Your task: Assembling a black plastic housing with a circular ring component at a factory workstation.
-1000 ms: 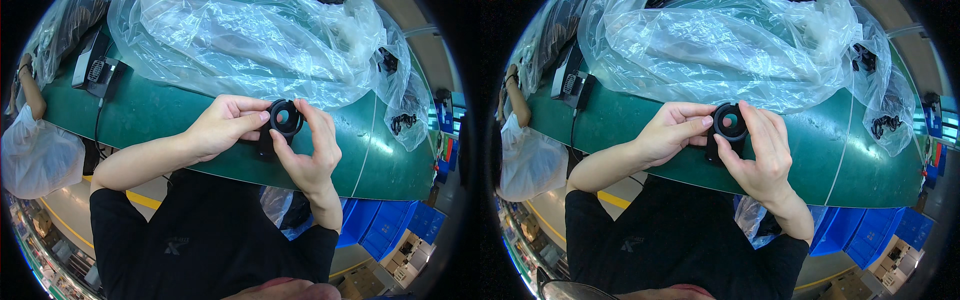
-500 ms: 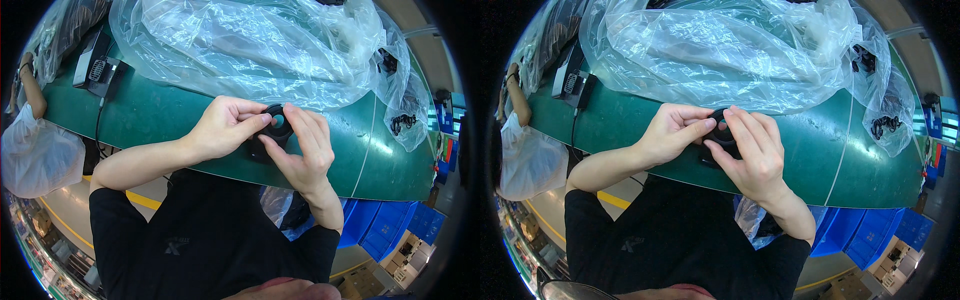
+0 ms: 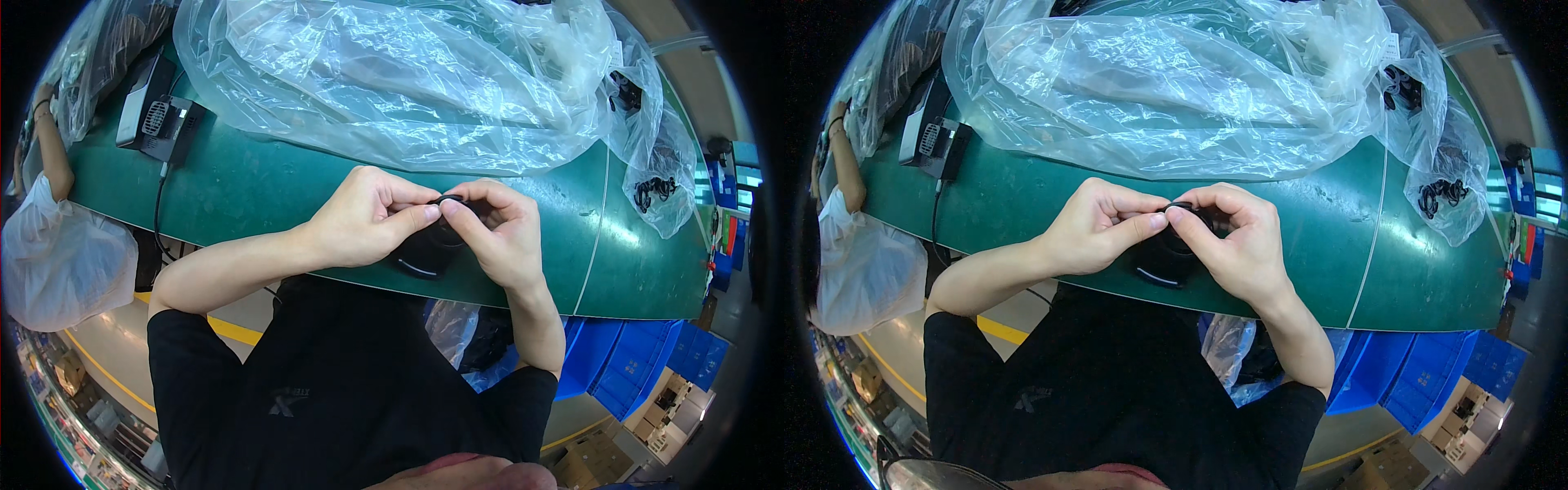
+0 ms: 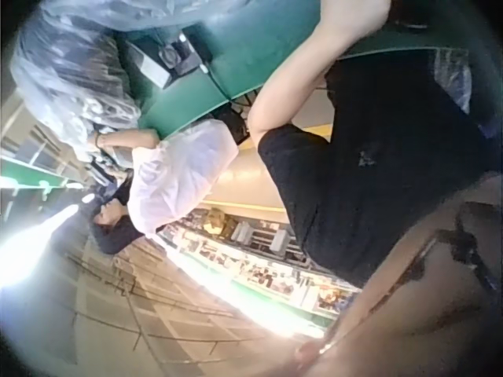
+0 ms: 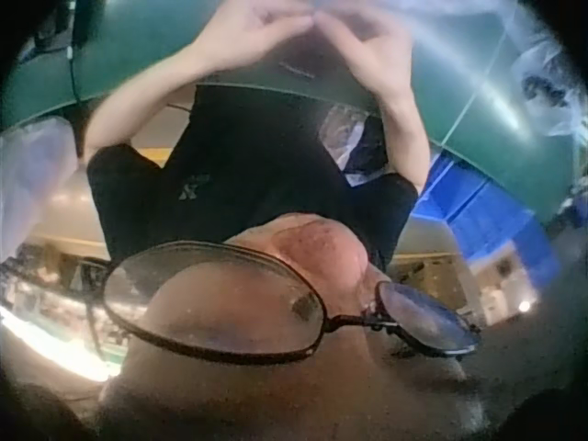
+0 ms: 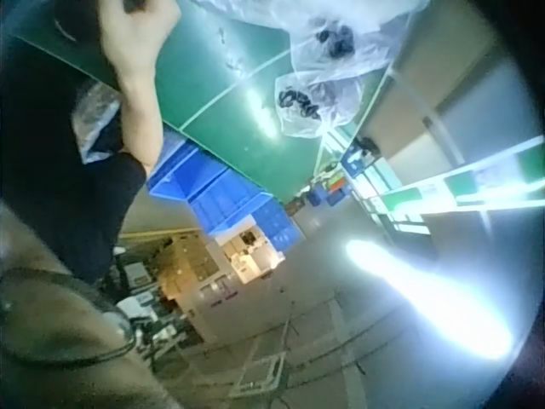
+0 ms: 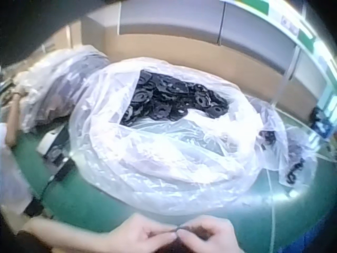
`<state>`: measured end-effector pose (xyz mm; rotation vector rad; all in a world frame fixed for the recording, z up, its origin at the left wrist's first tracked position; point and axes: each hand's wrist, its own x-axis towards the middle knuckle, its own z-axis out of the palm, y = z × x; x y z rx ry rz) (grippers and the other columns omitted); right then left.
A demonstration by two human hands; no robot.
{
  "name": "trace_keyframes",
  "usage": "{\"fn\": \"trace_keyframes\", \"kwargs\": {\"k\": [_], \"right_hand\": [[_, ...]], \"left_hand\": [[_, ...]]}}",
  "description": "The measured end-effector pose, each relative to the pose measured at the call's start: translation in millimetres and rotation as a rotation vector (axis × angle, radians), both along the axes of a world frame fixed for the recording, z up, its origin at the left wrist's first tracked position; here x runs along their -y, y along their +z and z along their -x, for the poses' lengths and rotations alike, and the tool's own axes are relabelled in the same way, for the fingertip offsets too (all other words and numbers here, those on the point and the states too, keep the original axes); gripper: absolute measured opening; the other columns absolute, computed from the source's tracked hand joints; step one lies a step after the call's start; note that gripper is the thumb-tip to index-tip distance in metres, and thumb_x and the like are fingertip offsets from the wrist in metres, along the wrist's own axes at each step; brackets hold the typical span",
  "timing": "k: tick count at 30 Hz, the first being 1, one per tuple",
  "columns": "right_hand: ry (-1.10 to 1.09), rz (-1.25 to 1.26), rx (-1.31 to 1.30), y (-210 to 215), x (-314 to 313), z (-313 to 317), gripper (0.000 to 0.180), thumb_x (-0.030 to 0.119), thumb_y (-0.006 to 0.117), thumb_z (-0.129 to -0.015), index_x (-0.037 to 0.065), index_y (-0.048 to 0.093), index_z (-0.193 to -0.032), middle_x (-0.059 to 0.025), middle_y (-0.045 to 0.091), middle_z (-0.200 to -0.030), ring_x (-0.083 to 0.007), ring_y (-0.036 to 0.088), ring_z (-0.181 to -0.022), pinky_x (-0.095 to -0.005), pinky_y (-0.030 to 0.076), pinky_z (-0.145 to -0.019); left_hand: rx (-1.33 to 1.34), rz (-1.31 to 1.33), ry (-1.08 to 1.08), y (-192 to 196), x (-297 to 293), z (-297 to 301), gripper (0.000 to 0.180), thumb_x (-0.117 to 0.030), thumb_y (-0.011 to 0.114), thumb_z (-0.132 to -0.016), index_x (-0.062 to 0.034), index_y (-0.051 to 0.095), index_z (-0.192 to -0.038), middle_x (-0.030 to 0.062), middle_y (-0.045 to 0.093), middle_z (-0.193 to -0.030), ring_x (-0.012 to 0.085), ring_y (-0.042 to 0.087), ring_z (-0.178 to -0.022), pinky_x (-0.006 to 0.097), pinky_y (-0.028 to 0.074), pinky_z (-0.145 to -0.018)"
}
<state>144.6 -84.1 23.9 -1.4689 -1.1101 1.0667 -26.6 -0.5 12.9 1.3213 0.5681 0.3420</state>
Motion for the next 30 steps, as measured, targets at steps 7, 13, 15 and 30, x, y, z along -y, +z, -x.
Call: {"fn": "trace_keyframes", "kwargs": {"k": [7, 13, 15, 30], "right_hand": [[0.007, 0.069, -0.075, 2, 0, 3, 0.012, 0.005, 0.068, -0.079, -0.004, 0.065, -0.086, -0.004, 0.064, -0.078, -0.0055, 0.057, -0.07, -0.0188, 0.046, -0.062], [0.003, 0.055, -0.087, 0, -1, 3, 0.013, 0.005, 0.066, -0.081, -0.005, 0.064, -0.089, -0.0043, 0.064, -0.078, -0.0062, 0.058, -0.071, -0.0188, 0.047, -0.063], [0.005, 0.039, -0.056, -2, -1, 3, 0.013, 0.005, 0.066, -0.081, -0.005, 0.064, -0.089, -0.0045, 0.064, -0.077, -0.0064, 0.058, -0.071, -0.0189, 0.047, -0.063], [-0.009, 0.1, -0.055, -8, -11, 6, 0.016, 0.01, 0.064, -0.083, -0.005, 0.064, -0.088, -0.0034, 0.063, -0.072, -0.0049, 0.056, -0.063, -0.0174, 0.044, -0.057]], "left_hand": [[0.027, 0.114, -0.049, -1, -4, 2, 0.024, -0.009, 0.057, -0.09, 0.0052, 0.062, -0.108, -0.0014, 0.059, -0.077, 0.002, 0.044, -0.066, 0.019, 0.037, -0.057], [-0.056, 0.056, -0.092, 0, -6, -1, 0.025, -0.011, 0.056, -0.09, 0.0045, 0.062, -0.109, -0.0029, 0.059, -0.076, 0.002, 0.043, -0.065, 0.019, 0.037, -0.057], [-0.054, -0.059, -0.035, -6, -3, -2, 0.025, -0.011, 0.057, -0.09, 0.0039, 0.062, -0.109, -0.0008, 0.062, -0.079, 0.0027, 0.049, -0.07, 0.019, 0.041, -0.062], [-0.048, 0.048, 0.121, -6, -4, -2, 0.018, -0.009, 0.062, -0.086, 0.0045, 0.067, -0.097, 0.0015, 0.061, -0.07, 0.0025, 0.046, -0.06, 0.02, 0.038, -0.052]]}}
